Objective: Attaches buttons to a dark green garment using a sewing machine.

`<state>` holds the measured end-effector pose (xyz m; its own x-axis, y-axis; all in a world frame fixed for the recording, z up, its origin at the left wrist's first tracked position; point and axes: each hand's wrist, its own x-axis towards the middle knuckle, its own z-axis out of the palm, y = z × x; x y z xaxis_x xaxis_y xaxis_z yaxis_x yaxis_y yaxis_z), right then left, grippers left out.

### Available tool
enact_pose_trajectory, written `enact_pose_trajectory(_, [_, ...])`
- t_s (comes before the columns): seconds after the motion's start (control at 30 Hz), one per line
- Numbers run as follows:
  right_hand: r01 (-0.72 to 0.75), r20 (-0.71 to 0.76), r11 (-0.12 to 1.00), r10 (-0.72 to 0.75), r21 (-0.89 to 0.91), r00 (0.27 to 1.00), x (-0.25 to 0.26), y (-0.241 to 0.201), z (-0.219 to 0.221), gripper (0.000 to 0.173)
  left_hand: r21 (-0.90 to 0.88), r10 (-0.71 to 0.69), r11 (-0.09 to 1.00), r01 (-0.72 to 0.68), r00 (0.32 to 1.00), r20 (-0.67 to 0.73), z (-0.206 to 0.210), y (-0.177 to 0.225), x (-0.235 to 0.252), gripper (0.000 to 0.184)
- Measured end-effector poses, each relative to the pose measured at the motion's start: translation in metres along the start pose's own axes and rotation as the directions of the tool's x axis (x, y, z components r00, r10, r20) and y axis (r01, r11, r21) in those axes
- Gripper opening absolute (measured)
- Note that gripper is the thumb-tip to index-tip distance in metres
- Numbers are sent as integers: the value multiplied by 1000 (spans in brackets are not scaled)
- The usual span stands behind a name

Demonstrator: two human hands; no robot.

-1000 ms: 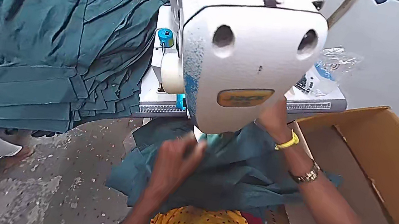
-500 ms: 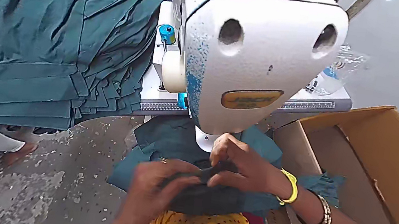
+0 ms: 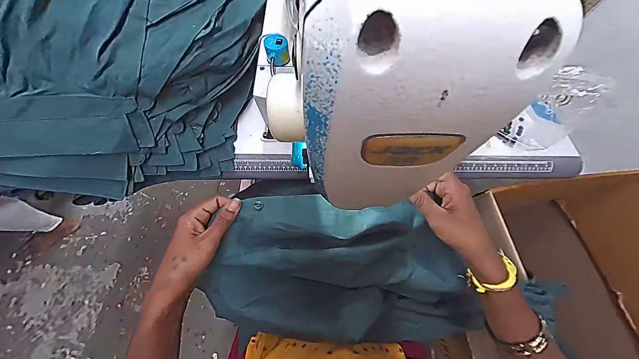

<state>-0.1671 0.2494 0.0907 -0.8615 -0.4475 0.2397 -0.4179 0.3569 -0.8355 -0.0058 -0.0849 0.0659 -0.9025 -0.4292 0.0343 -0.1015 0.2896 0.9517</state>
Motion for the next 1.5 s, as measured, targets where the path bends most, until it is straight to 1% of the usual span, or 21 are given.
enact_pose_trajectory(0.1, [7, -53, 998, -10, -56, 999, 4, 11, -9, 15, 32, 16, 999, -17, 1000, 22, 10, 7, 8, 21])
enact_pose_trajectory(0.2, [19, -53, 996, -23, -81, 998, 3, 15, -12, 16, 73, 40, 996, -43, 998, 40, 13, 10, 13, 21])
enact_pose_trajectory(0.3, [11, -44, 991, -17, -134, 999, 0, 19, -12, 20, 99, 32, 994, -37, 998, 50, 14, 6, 14, 22])
enact_pose_trajectory(0.37, [-16, -44, 968, 5, -252, 999, 3, 24, -15, 20, 121, 23, 992, -29, 998, 51, 15, 2, 13, 22])
enact_pose_trajectory(0.43, [-49, -61, 913, 27, -404, 998, 11, 32, -22, 18, 129, 33, 991, -38, 999, 41, 16, -1, 13, 22])
enact_pose_trajectory(0.47, [-47, -83, 882, 9, -469, 996, 16, 37, -26, 16, 130, 40, 990, -45, 998, 41, 17, -2, 13, 22])
enact_pose_trajectory(0.53, [-2, -142, 834, -92, -551, 986, 24, 43, -31, 17, 115, 44, 992, -49, 998, 44, 19, -3, 12, 22])
enact_pose_trajectory(0.6, [52, -162, 781, -194, -622, 968, 34, 42, -29, 18, 101, 37, 994, -41, 998, 43, 21, -3, 12, 21])
enact_pose_trajectory(0.73, [147, -90, 677, -302, -721, 949, 54, 48, -15, 15, 112, 44, 993, -49, 998, 40, 21, -2, 11, 20])
enact_pose_trajectory(0.8, [172, -50, 638, -314, -750, 948, 61, 56, -12, 14, 127, 44, 991, -50, 998, 46, 21, -3, 11, 21])
enact_pose_trajectory(0.9, [195, -54, 653, -340, -731, 939, 62, 62, -13, 12, 159, 40, 986, -47, 998, 51, 19, -5, 9, 22])
enact_pose_trajectory(1.07, [164, -188, 801, -325, -576, 927, 50, 54, -25, 12, 144, 41, 988, -49, 997, 61, 18, -7, 13, 20])
enact_pose_trajectory(1.17, [78, -230, 905, -189, -418, 955, 41, 40, -32, 14, 127, 47, 990, -54, 997, 62, 18, -6, 15, 20])
enact_pose_trajectory(1.27, [30, -215, 968, -86, -250, 973, 39, 24, -35, 18, 104, 88, 990, -93, 995, 54, 22, -4, 13, 22])
enact_pose_trajectory(1.3, [38, -211, 974, -87, -223, 974, 39, 19, -33, 16, 69, 141, 987, -146, 987, 77, 25, -2, 7, 23])
enact_pose_trajectory(1.33, [59, -216, 974, -107, -218, 971, 39, 13, -28, 12, 29, 217, 974, -223, 966, 137, 27, 2, -4, 23])
enact_pose_trajectory(1.37, [88, -222, 969, -140, -231, 965, 40, 5, -23, 9, -20, 291, 955, -296, 924, 248, 28, 10, -16, 26])
enact_pose_trajectory(1.4, [125, -219, 954, -188, -272, 957, 40, -3, -17, 7, -67, 339, 938, -339, 867, 364, 24, 19, -27, 30])
enact_pose_trajectory(1.43, [178, -201, 927, -254, -331, 946, 41, -11, -12, 8, -122, 334, 943, -311, 855, 398, 11, 26, -36, 29])
enact_pose_trajectory(1.47, [233, -177, 894, -319, -384, 931, 40, -18, -7, 9, -145, 252, 966, -216, 914, 318, -13, 28, -41, 26])
enact_pose_trajectory(1.5, [290, -149, 853, -386, -435, 911, 37, -24, -3, 11, -188, 114, 978, -91, 987, 116, -49, 25, -40, 21])
